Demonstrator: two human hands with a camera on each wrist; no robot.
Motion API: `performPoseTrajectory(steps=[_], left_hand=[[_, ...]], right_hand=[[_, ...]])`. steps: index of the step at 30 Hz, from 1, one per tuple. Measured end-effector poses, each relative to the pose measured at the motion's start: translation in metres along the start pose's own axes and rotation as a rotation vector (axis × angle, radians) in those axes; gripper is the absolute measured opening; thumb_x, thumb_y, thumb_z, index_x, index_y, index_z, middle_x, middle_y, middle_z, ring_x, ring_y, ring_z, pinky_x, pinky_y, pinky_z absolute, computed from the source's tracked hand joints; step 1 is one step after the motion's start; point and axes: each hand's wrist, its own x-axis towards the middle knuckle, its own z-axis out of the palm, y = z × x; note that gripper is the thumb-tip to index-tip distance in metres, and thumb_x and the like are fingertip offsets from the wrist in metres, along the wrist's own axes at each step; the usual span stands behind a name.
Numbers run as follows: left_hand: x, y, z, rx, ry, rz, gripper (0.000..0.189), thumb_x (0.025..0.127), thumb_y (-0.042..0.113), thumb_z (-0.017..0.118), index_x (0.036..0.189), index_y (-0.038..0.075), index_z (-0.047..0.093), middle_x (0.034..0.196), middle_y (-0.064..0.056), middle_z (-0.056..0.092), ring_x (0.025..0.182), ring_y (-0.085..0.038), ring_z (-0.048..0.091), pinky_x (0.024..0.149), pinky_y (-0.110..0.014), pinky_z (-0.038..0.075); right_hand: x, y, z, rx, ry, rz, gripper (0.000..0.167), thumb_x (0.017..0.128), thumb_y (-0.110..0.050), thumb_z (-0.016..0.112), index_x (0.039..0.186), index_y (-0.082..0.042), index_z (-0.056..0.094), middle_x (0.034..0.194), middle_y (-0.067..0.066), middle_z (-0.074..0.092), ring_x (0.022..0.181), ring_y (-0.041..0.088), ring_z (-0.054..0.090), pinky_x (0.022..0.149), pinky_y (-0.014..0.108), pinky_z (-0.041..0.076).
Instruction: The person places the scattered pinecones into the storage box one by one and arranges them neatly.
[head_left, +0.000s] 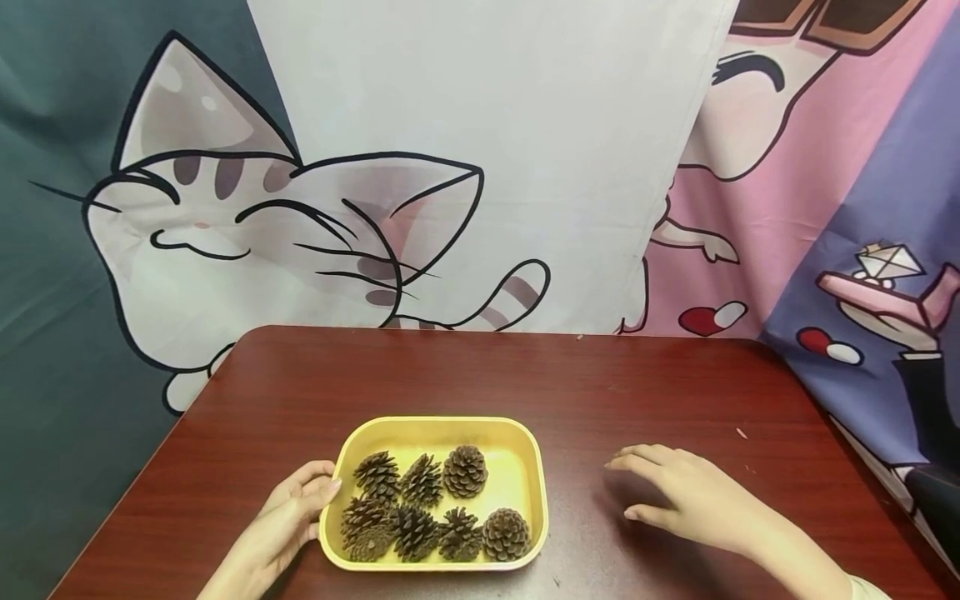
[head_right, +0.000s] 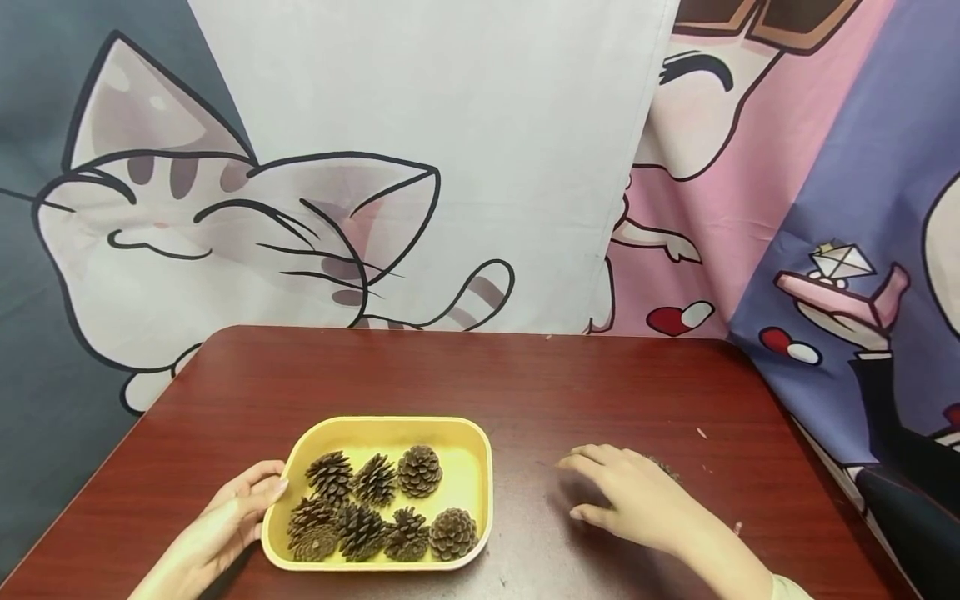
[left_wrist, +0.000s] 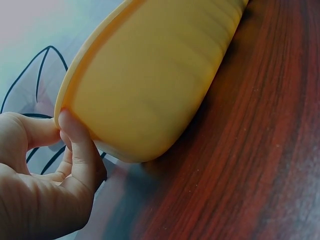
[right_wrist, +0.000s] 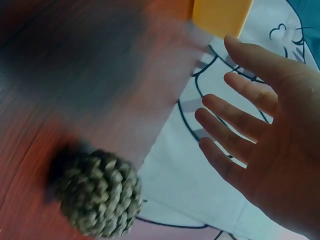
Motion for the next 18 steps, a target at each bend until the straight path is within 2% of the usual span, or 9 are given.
performPoseTrajectory(steps=[7, 12, 15, 18], left_hand=[[0.001, -0.001, -0.001, -0.003, -0.023, 0.013, 0.011, 0.097, 0.013, 0.048, 0.108, 0.017, 0.044, 0.09, 0.007, 0.061, 0.085, -0.01, 0.06, 0.068, -0.031, 0.052], [0.0, -0.001, -0.002, 0.009, 0.002, 0.002, 0.012, 0.097, 0.015, 0.049, 0.108, 0.017, 0.044, 0.089, 0.007, 0.06, 0.083, -0.01, 0.061, 0.066, -0.03, 0.052], [0.0, -0.001, -0.002, 0.011, 0.016, -0.011, 0.013, 0.096, 0.016, 0.05, 0.108, 0.017, 0.044, 0.09, 0.007, 0.061, 0.083, -0.01, 0.061, 0.065, -0.029, 0.052], [0.001, -0.001, -0.002, 0.012, 0.017, -0.013, 0.014, 0.096, 0.016, 0.05, 0.109, 0.016, 0.044, 0.09, 0.007, 0.061, 0.083, -0.01, 0.061, 0.066, -0.03, 0.052]], right_hand=[[-0.017, 0.018, -0.002, 0.0, -0.006, 0.109, 0.048, 0.072, -0.034, 0.078, 0.115, -0.023, 0.06, 0.111, -0.011, 0.059, 0.096, 0.011, 0.059, 0.077, 0.039, 0.05], [-0.025, 0.034, 0.0, 0.079, 0.009, 0.239, 0.051, 0.076, -0.041, 0.075, 0.119, -0.023, 0.058, 0.115, -0.009, 0.058, 0.102, 0.012, 0.058, 0.082, 0.039, 0.049], [-0.028, 0.044, 0.004, 0.121, 0.026, 0.294, 0.051, 0.079, -0.044, 0.071, 0.12, -0.019, 0.058, 0.116, -0.005, 0.059, 0.105, 0.016, 0.058, 0.084, 0.042, 0.048], [-0.032, 0.054, 0.007, 0.17, 0.045, 0.327, 0.052, 0.079, -0.04, 0.072, 0.12, -0.012, 0.058, 0.116, 0.002, 0.06, 0.107, 0.023, 0.057, 0.09, 0.052, 0.039]])
